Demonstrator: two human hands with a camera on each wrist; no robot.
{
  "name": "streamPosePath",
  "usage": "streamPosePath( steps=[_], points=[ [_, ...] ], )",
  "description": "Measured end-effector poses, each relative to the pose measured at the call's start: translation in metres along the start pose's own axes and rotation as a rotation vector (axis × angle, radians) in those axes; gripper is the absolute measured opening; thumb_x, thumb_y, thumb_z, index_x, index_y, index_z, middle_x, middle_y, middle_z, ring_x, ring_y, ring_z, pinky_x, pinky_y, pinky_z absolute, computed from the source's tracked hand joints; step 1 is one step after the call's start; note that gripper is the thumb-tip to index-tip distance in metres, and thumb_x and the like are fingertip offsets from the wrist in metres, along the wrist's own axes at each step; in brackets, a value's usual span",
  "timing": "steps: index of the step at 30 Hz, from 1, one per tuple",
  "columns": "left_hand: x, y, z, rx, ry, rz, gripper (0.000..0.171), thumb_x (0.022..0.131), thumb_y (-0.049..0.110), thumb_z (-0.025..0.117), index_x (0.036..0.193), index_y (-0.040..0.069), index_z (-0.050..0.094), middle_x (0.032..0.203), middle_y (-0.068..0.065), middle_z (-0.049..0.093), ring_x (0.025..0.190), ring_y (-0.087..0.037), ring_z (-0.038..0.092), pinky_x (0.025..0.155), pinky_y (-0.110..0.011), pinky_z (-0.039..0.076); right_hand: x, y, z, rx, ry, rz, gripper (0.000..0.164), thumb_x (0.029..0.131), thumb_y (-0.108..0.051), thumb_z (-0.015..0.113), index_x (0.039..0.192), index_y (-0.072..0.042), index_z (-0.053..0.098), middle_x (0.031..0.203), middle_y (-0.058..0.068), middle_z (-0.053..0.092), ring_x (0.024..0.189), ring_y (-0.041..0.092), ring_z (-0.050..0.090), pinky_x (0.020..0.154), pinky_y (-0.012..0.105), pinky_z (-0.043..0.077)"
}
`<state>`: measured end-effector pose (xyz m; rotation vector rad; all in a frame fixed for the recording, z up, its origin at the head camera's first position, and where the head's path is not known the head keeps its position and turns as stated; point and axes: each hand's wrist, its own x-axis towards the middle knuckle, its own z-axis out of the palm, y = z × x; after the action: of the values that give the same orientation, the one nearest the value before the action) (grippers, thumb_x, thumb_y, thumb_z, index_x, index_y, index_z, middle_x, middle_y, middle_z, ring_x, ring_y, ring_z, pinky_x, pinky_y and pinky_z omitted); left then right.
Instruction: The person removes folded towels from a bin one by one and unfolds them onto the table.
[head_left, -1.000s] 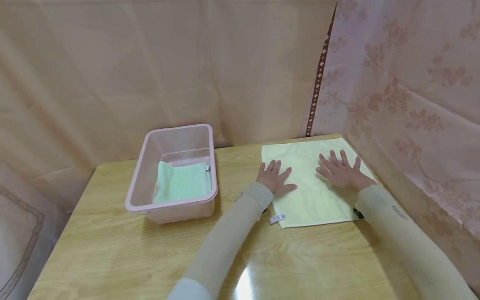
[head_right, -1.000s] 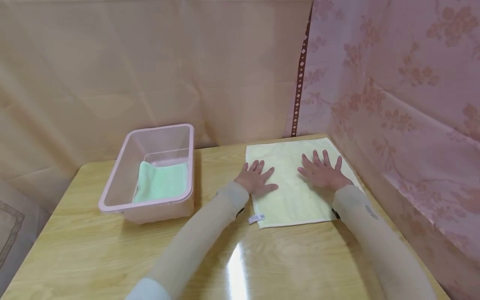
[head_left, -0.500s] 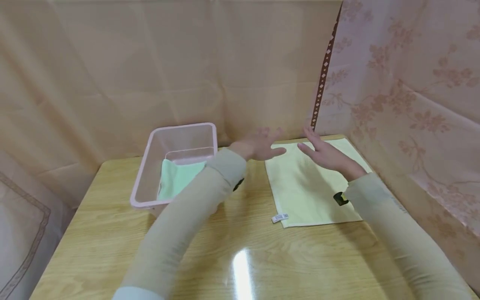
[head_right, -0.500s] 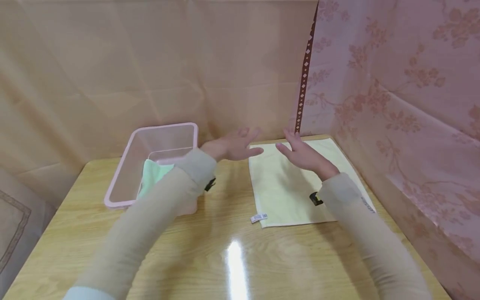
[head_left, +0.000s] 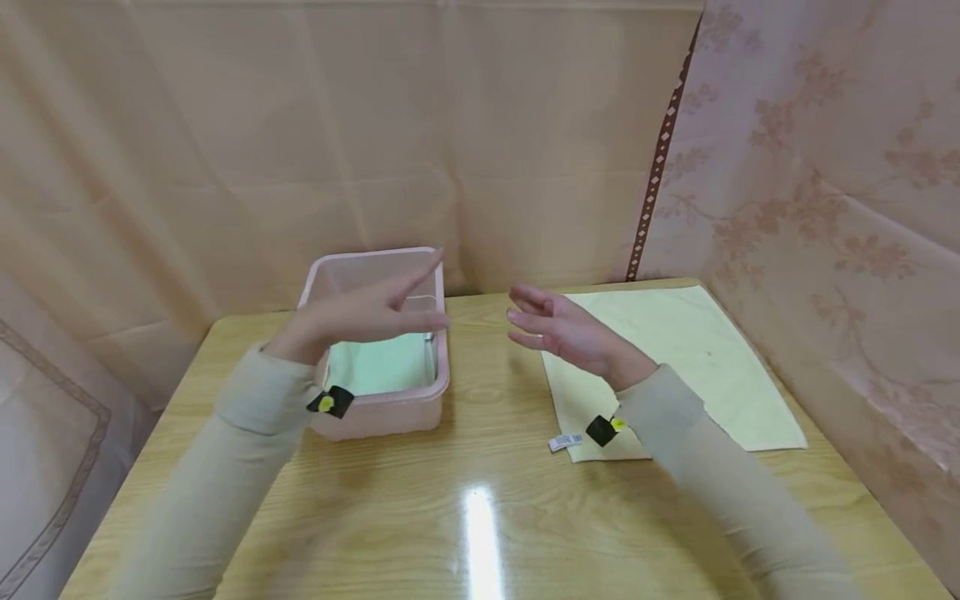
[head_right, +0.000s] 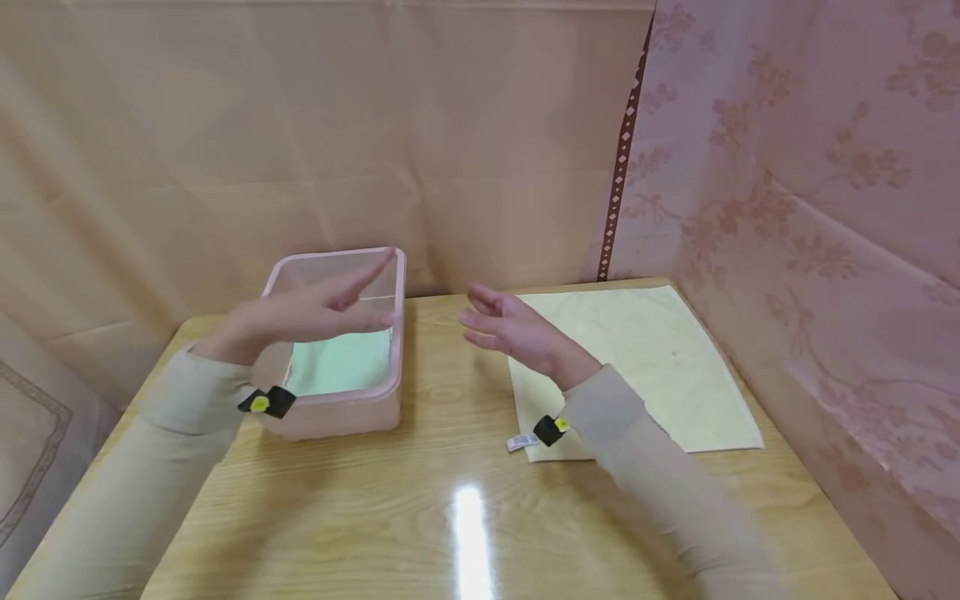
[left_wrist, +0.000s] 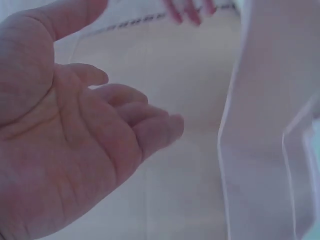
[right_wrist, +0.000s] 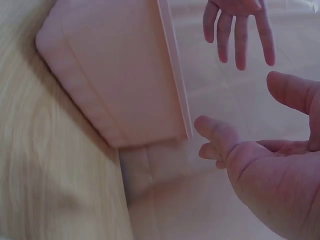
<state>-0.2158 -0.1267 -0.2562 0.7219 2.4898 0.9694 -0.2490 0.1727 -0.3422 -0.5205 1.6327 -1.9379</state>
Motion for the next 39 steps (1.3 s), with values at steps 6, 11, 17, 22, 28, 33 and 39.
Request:
streamPosePath(
  steps=[6, 11, 17, 22, 28, 33, 39],
  points=[
    [-0.058, -0.032, -0.024, 0.044, 0.214, -0.075, 0.102, 0.095, 0.041, 0.073, 0.162, 0.037, -0.004, 0.168, 0.01, -0.001, 0.154, -0.025, 0.008, 0.12, -0.057, 0.017, 0.014, 0.011, 0.023, 0.127, -0.051, 0.04, 0.072, 0.102, 0.001, 0.053, 0.161, 0.0, 0.012, 0.168, 0.016, 0.008, 0.152, 0.03, 0.021, 0.108, 0.043, 0.044],
    [-0.081, -0.067, -0.03, -0.051, 0.319, -0.122, 0.1, 0.095, 0.034, 0.074, 0.162, 0.035, 0.001, 0.168, 0.008, 0.002, 0.154, -0.025, 0.004, 0.119, -0.061, 0.017, 0.023, 0.019, 0.034, 0.154, -0.089, 0.074, 0.074, 0.101, 0.002, 0.054, 0.161, -0.001, 0.011, 0.169, 0.014, 0.007, 0.153, 0.028, 0.017, 0.106, 0.044, 0.046],
    [-0.095, -0.111, -0.023, -0.188, 0.372, -0.265, 0.101, 0.097, 0.039, 0.07, 0.163, 0.029, -0.006, 0.169, -0.006, -0.005, 0.153, -0.04, 0.005, 0.114, -0.063, 0.026, 0.03, 0.025, 0.042, 0.16, -0.126, 0.119, 0.075, 0.102, 0.0, 0.054, 0.162, -0.004, 0.008, 0.17, 0.01, 0.006, 0.155, 0.025, 0.011, 0.101, 0.057, 0.046],
    [-0.101, -0.147, -0.013, -0.436, 0.377, -0.301, 0.093, 0.101, 0.036, 0.064, 0.164, 0.023, -0.002, 0.168, -0.02, 0.005, 0.15, -0.044, 0.019, 0.097, -0.051, 0.052, 0.034, 0.031, 0.047, 0.166, -0.158, 0.142, 0.073, 0.103, 0.0, 0.051, 0.163, -0.006, 0.008, 0.169, 0.013, 0.011, 0.154, 0.027, 0.016, 0.099, 0.063, 0.044],
    [-0.107, -0.177, -0.001, -0.542, 0.376, -0.292, 0.077, 0.103, 0.037, 0.06, 0.164, 0.018, 0.017, 0.163, -0.019, 0.025, 0.133, -0.028, 0.048, 0.086, -0.045, 0.058, 0.039, 0.035, 0.05, 0.172, -0.195, 0.133, 0.069, 0.105, 0.0, 0.048, 0.163, -0.009, 0.013, 0.167, 0.01, 0.023, 0.148, 0.036, 0.03, 0.096, 0.061, 0.049],
    [-0.108, -0.19, 0.01, -0.735, 0.301, -0.213, 0.069, 0.108, 0.029, 0.052, 0.163, 0.012, 0.015, 0.151, -0.009, 0.042, 0.115, -0.009, 0.059, 0.085, -0.045, 0.057, 0.046, 0.039, 0.051, 0.157, -0.185, 0.146, 0.069, 0.104, 0.0, 0.049, 0.163, -0.014, 0.016, 0.165, 0.009, 0.03, 0.142, 0.04, 0.039, 0.096, 0.066, 0.044],
    [-0.109, -0.196, 0.019, -1.023, 0.268, -0.157, 0.035, 0.11, 0.021, 0.045, 0.144, 0.013, 0.045, 0.119, -0.002, 0.067, 0.094, -0.017, 0.072, 0.077, -0.036, 0.06, 0.051, 0.047, 0.055, 0.167, -0.184, 0.176, 0.067, 0.105, 0.001, 0.05, 0.163, -0.014, 0.021, 0.162, 0.013, 0.034, 0.142, 0.049, 0.032, 0.099, 0.066, 0.042]
  ],
)
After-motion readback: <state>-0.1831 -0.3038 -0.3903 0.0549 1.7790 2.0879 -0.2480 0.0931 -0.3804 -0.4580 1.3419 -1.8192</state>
